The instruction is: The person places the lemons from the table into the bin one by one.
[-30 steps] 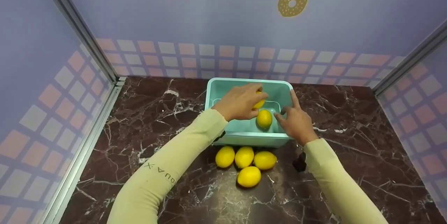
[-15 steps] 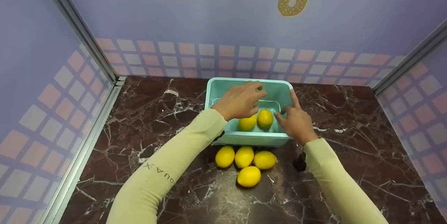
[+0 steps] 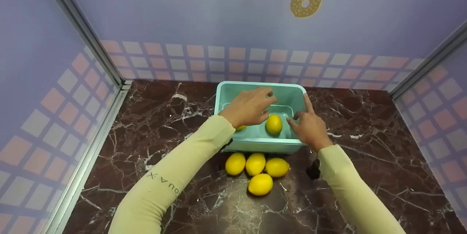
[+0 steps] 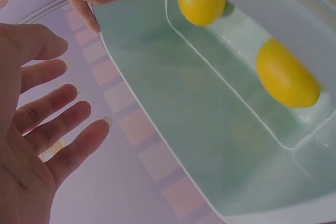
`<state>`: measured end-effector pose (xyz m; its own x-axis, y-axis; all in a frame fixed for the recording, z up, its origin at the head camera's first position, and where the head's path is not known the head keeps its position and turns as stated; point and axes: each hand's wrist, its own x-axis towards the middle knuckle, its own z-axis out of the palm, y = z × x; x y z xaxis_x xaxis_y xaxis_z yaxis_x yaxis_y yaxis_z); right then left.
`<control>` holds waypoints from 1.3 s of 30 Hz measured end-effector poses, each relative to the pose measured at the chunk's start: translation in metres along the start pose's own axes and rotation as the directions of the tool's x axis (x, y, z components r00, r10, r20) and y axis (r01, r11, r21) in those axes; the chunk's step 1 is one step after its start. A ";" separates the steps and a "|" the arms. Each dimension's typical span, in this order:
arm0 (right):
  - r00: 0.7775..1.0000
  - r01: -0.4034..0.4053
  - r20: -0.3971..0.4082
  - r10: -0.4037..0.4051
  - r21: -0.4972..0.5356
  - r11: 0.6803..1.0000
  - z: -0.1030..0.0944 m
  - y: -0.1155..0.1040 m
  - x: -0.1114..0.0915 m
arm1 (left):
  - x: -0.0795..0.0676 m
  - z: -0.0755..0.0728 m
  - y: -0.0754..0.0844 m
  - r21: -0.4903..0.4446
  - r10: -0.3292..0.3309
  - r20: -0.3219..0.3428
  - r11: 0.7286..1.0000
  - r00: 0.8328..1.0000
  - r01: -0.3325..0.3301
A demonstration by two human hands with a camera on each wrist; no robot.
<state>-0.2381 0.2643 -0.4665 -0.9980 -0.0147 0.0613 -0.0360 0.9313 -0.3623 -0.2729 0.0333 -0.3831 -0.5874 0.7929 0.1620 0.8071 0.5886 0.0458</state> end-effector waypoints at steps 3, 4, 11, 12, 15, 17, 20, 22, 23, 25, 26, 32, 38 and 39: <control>1.000 -0.002 0.006 0.002 -0.007 1.000 0.000 0.000 0.000 | -0.001 0.001 0.000 0.003 -0.004 0.010 1.000 1.000 0.004; 1.000 -0.002 0.008 0.002 -0.007 1.000 0.000 0.000 0.001 | -0.002 0.001 0.000 0.003 -0.005 0.013 1.000 1.000 0.004; 1.000 -0.009 0.004 0.009 -0.012 1.000 -0.001 0.000 0.001 | -0.006 0.000 0.000 0.026 0.009 -0.001 1.000 1.000 -0.009; 1.000 -0.011 0.005 0.011 -0.010 1.000 -0.001 0.000 0.001 | -0.007 0.000 0.001 0.028 0.011 -0.002 1.000 1.000 -0.011; 1.000 -0.021 0.005 0.021 -0.005 1.000 -0.001 0.000 0.001 | -0.010 -0.001 0.001 0.026 0.019 -0.008 0.999 1.000 -0.019; 1.000 -0.022 0.007 0.022 -0.003 1.000 0.000 -0.001 0.001 | -0.012 -0.001 0.002 0.032 0.028 -0.014 0.999 1.000 -0.027; 1.000 -0.024 0.009 0.024 -0.005 1.000 0.000 -0.001 0.001 | -0.014 -0.001 0.003 0.038 0.040 -0.016 0.999 0.999 -0.039; 1.000 -0.022 0.010 0.022 -0.006 1.000 0.000 -0.001 0.001 | -0.015 -0.001 0.004 0.042 0.043 -0.013 0.998 0.999 -0.042; 1.000 -0.021 0.010 0.021 -0.007 1.000 0.000 -0.001 0.001 | -0.016 -0.001 0.004 0.044 0.043 -0.008 0.998 0.999 -0.043; 1.000 -0.019 0.010 0.019 -0.007 1.000 0.000 -0.001 0.001 | -0.016 -0.001 0.005 0.042 0.044 0.003 0.998 0.999 -0.044; 1.000 -0.016 0.009 0.016 -0.006 1.000 0.000 -0.001 0.001 | -0.017 -0.002 0.005 0.043 0.043 0.009 0.998 0.999 -0.044; 1.000 -0.006 0.003 0.006 0.000 1.000 0.000 -0.002 0.000 | -0.019 -0.002 0.007 0.033 0.055 0.003 0.998 0.998 -0.055; 1.000 -0.010 0.009 0.010 -0.001 1.000 -0.001 -0.001 0.000 | -0.022 0.000 0.008 0.048 0.087 -0.032 0.995 0.996 -0.085; 1.000 -0.011 0.010 0.011 -0.001 1.000 -0.001 -0.001 0.001 | -0.022 0.000 0.008 0.052 0.091 -0.032 0.995 0.995 -0.089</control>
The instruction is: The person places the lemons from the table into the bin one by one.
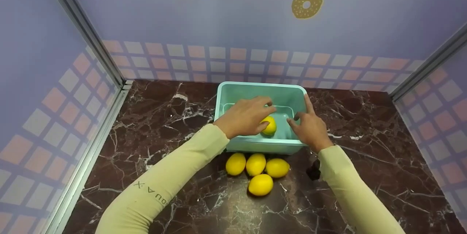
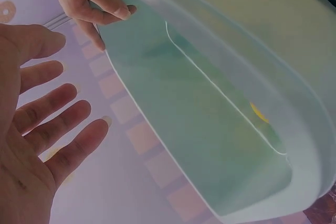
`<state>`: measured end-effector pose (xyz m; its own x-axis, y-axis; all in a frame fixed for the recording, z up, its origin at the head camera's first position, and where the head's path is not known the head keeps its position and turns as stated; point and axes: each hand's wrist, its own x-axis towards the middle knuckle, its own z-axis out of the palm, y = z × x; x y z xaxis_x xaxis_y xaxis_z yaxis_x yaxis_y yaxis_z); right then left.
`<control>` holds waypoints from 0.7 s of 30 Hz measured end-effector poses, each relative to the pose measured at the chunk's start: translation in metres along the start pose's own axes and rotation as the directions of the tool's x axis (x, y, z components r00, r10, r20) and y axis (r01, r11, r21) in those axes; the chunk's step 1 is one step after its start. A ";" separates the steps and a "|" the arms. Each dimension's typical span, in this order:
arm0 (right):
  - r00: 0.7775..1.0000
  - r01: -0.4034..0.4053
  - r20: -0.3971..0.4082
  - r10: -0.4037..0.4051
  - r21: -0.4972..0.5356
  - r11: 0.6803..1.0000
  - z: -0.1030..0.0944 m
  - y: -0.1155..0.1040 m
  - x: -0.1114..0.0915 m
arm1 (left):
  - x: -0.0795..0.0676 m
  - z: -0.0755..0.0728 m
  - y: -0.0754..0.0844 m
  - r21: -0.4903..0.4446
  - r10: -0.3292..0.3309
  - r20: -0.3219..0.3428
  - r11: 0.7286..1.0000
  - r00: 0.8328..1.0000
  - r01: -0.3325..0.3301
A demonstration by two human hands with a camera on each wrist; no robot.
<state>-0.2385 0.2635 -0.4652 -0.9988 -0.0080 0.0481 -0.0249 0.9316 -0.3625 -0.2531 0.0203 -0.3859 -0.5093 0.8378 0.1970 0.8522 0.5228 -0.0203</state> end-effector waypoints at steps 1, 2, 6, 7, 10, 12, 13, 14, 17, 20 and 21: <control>1.000 0.000 0.001 0.000 0.002 1.000 0.000 0.000 0.000 | -0.001 0.000 0.001 0.004 0.003 0.001 1.000 1.000 -0.003; 1.000 -0.002 0.002 0.002 0.001 1.000 0.000 0.000 0.000 | -0.001 0.000 0.001 0.004 0.006 0.002 1.000 1.000 -0.006; 1.000 0.001 0.003 -0.001 0.003 1.000 -0.001 0.000 0.000 | -0.003 -0.001 0.004 0.000 0.014 0.011 1.000 1.000 -0.014; 1.000 0.002 0.002 -0.002 0.002 1.000 -0.001 0.000 0.000 | -0.003 -0.001 0.004 0.001 0.016 0.015 1.000 1.000 -0.016; 1.000 0.008 -0.002 -0.008 -0.001 1.000 -0.001 0.000 0.000 | -0.004 -0.002 0.006 -0.007 0.022 0.019 1.000 1.000 -0.022; 1.000 0.010 -0.007 -0.010 -0.002 1.000 -0.001 0.000 0.000 | -0.005 -0.002 0.008 -0.010 0.025 0.016 1.000 1.000 -0.025; 1.000 0.011 -0.010 -0.011 -0.001 1.000 -0.001 0.000 0.000 | -0.005 -0.002 0.008 -0.012 0.026 0.013 1.000 1.000 -0.026; 1.000 0.012 -0.012 -0.012 0.000 1.000 0.000 0.000 0.000 | -0.005 -0.002 0.009 -0.017 0.027 0.009 0.999 1.000 -0.027; 1.000 0.010 -0.015 -0.010 -0.001 1.000 0.000 0.000 0.000 | -0.006 -0.002 0.011 -0.016 0.027 0.005 0.999 1.000 -0.027; 1.000 0.006 -0.012 -0.006 -0.007 1.000 0.000 0.001 -0.001 | -0.007 -0.002 0.012 -0.011 0.033 0.006 0.999 0.999 -0.033; 1.000 0.003 -0.011 -0.003 -0.011 1.000 0.000 0.001 -0.001 | -0.007 -0.002 0.013 -0.007 0.037 0.006 0.999 0.999 -0.037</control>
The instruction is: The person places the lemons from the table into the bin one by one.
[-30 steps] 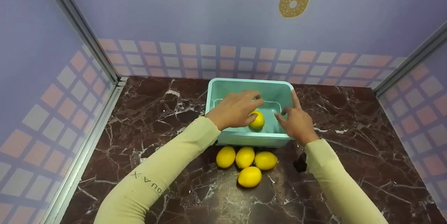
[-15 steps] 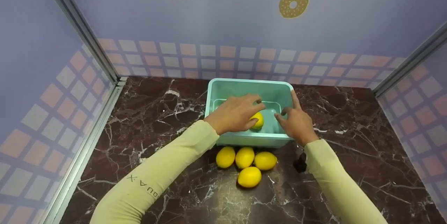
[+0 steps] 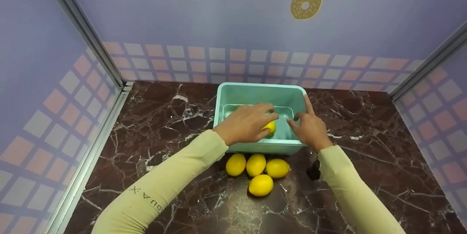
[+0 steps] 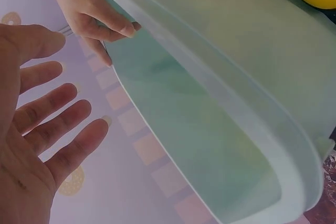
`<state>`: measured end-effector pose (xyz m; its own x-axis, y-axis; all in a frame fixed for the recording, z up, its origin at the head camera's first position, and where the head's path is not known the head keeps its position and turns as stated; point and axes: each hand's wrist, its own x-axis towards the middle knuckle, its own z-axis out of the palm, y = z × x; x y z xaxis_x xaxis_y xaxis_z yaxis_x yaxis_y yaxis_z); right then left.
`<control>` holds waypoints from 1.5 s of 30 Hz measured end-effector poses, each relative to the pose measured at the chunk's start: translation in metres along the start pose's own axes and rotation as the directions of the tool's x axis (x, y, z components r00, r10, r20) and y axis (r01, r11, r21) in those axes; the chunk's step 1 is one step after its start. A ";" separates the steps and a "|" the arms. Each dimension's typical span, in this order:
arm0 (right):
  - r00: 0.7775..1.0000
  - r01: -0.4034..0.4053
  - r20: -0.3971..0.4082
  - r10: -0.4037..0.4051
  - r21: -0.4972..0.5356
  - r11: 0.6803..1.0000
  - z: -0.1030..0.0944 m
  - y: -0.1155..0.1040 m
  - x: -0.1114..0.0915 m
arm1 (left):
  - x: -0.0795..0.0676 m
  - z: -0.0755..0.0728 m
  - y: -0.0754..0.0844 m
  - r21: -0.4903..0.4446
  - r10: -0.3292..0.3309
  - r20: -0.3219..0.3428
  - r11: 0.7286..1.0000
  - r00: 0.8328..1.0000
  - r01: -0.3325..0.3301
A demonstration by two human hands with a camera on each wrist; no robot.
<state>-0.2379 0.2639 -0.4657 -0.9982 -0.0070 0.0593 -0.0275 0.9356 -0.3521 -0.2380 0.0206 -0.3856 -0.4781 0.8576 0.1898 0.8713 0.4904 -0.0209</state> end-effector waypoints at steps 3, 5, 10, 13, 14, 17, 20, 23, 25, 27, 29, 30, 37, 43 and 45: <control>1.000 0.003 -0.001 -0.003 0.000 1.000 0.000 0.000 0.000 | -0.001 0.000 0.002 0.007 0.013 -0.008 1.000 1.000 -0.013; 1.000 0.006 -0.003 -0.006 0.002 1.000 -0.001 0.000 0.000 | -0.002 0.000 0.003 0.013 0.017 -0.013 1.000 1.000 -0.017; 1.000 0.006 -0.001 -0.006 0.002 1.000 -0.001 0.000 0.000 | -0.004 0.002 0.004 0.030 0.025 -0.027 0.999 0.999 -0.024; 1.000 0.003 0.001 -0.003 0.003 1.000 -0.001 -0.001 0.000 | -0.005 0.004 0.005 0.033 0.042 -0.043 0.999 0.998 -0.041; 1.000 0.002 0.001 -0.002 0.003 1.000 -0.001 -0.001 0.000 | -0.006 0.004 0.006 0.035 0.049 -0.047 0.998 0.998 -0.048; 1.000 -0.001 0.001 0.001 0.006 1.000 0.000 0.000 0.000 | -0.007 0.004 0.007 0.031 0.064 -0.052 0.998 0.997 -0.062; 1.000 0.003 -0.005 -0.003 0.010 1.000 0.000 0.000 0.000 | -0.008 0.004 0.008 0.026 0.068 -0.046 0.997 0.997 -0.067; 1.000 0.009 -0.014 -0.009 0.016 1.000 0.001 0.000 0.001 | -0.009 0.004 0.010 0.023 0.069 -0.047 0.997 0.997 -0.068; 1.000 0.012 -0.014 -0.012 0.019 1.000 0.001 0.000 0.001 | -0.010 0.004 0.011 0.022 0.072 -0.057 0.997 0.996 -0.071; 1.000 0.011 -0.012 -0.011 0.020 1.000 0.001 0.000 0.001 | -0.011 0.005 0.012 0.025 0.080 -0.071 0.997 0.994 -0.078; 1.000 0.014 -0.010 -0.014 0.019 1.000 0.001 0.001 0.001 | -0.011 0.006 0.013 0.019 0.085 -0.082 0.996 0.993 -0.084; 1.000 0.015 -0.008 -0.015 0.017 1.000 0.001 0.001 0.001 | -0.012 0.007 0.013 0.017 0.086 -0.083 0.996 0.993 -0.085; 1.000 0.027 -0.007 -0.027 0.005 1.000 0.000 0.000 0.001 | -0.014 0.008 0.017 0.014 0.093 -0.064 0.996 0.994 -0.092; 1.000 0.020 -0.013 -0.020 0.005 1.000 0.000 0.000 0.001 | -0.016 0.007 0.021 0.010 0.108 -0.069 0.994 0.992 -0.107; 1.000 0.018 -0.016 -0.017 0.007 1.000 0.000 0.000 0.001 | -0.016 0.006 0.022 0.007 0.108 -0.070 0.994 0.992 -0.108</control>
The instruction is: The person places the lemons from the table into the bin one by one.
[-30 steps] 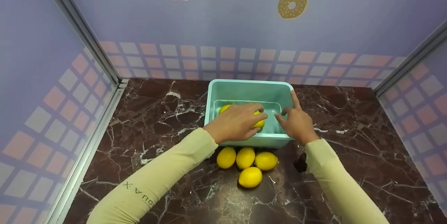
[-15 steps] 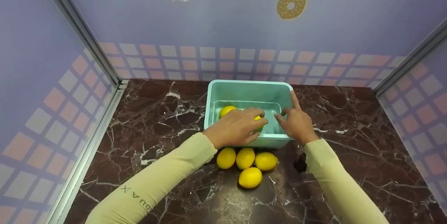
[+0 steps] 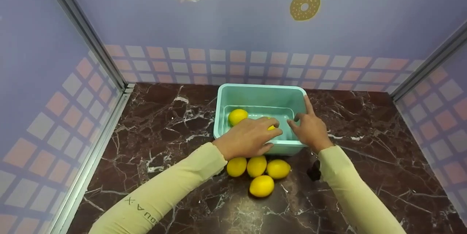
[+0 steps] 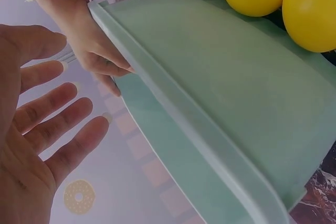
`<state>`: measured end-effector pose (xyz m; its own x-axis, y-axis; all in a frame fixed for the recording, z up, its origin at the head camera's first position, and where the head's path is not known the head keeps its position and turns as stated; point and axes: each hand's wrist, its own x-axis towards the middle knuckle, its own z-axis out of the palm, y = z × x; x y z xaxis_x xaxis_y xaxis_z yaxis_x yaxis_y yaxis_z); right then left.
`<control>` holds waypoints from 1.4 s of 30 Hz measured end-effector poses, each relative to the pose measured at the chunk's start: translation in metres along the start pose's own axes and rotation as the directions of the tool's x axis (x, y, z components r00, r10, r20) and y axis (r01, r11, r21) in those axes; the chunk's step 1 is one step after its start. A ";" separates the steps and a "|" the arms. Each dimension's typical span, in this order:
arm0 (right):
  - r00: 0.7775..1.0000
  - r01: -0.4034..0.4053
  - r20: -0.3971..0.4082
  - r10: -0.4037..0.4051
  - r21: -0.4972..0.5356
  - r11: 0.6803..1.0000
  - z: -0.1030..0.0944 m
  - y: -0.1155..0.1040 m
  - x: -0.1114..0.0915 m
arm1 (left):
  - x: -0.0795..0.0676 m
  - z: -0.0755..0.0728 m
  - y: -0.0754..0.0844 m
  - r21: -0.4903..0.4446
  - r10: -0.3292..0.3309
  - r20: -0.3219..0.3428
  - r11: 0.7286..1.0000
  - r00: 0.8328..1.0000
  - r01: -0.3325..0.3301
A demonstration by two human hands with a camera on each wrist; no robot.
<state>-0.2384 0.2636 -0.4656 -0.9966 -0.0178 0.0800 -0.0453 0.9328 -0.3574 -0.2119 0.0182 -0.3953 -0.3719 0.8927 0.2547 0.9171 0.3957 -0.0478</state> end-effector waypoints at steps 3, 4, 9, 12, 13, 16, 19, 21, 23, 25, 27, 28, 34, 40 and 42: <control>1.000 -0.005 -0.002 0.005 0.001 1.000 0.000 0.000 0.000 | -0.001 0.000 0.001 0.000 -0.001 0.003 1.000 1.000 0.001; 1.000 -0.006 -0.003 0.006 0.003 1.000 0.000 0.000 0.000 | -0.001 0.000 0.001 -0.001 -0.001 0.004 1.000 1.000 0.001; 1.000 -0.010 -0.006 0.010 0.002 1.000 0.000 0.000 0.000 | -0.003 0.001 0.004 0.004 0.013 0.001 1.000 1.000 -0.013; 1.000 -0.006 -0.008 0.006 0.005 1.000 0.000 0.000 -0.001 | -0.003 0.001 0.006 0.022 0.025 -0.002 0.999 1.000 -0.025; 1.000 -0.004 -0.010 0.004 0.007 1.000 0.000 0.000 -0.001 | -0.003 0.001 0.007 0.026 0.028 -0.002 0.999 1.000 -0.028; 1.000 -0.001 -0.012 0.001 0.008 1.000 0.000 0.000 -0.002 | -0.004 0.001 0.010 0.035 0.035 0.001 0.999 0.999 -0.035; 1.000 -0.002 -0.011 0.002 0.011 1.000 0.000 0.000 -0.003 | -0.004 0.002 0.012 0.031 0.043 -0.001 0.999 0.999 -0.043; 1.000 -0.006 -0.009 0.006 0.007 1.000 0.000 0.000 -0.003 | -0.005 0.003 0.013 0.029 0.049 -0.004 0.998 0.999 -0.049; 1.000 -0.007 -0.011 0.007 0.007 1.000 0.000 -0.001 -0.003 | -0.005 0.004 0.014 0.029 0.056 -0.011 0.998 0.998 -0.056; 1.000 -0.005 -0.016 0.005 0.004 1.000 0.000 -0.001 -0.003 | -0.005 0.005 0.015 0.030 0.061 -0.012 0.998 0.998 -0.061; 1.000 -0.002 -0.018 0.002 0.007 1.000 0.000 -0.001 -0.003 | -0.005 0.007 0.017 0.028 0.066 -0.009 0.997 0.998 -0.066; 1.000 0.000 -0.018 0.000 0.009 1.000 0.000 -0.002 -0.003 | -0.005 0.007 0.018 0.028 0.070 -0.003 0.997 0.998 -0.070; 1.000 0.000 -0.011 0.000 0.007 1.000 0.000 -0.002 -0.004 | -0.006 0.012 0.025 0.017 0.089 0.039 0.996 0.995 -0.090; 1.000 -0.004 -0.014 0.004 0.006 1.000 0.000 -0.001 -0.002 | -0.006 0.016 0.029 0.000 0.093 0.036 0.996 0.995 -0.093; 1.000 -0.007 -0.010 0.007 -0.002 1.000 0.000 -0.001 -0.002 | -0.006 0.017 0.030 -0.004 0.094 0.036 0.996 0.995 -0.094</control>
<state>-0.2365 0.2631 -0.4654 -0.9962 -0.0078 0.0872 -0.0385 0.9335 -0.3564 -0.1846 0.0287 -0.4144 -0.2892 0.9331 0.2139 0.9485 0.3095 -0.0680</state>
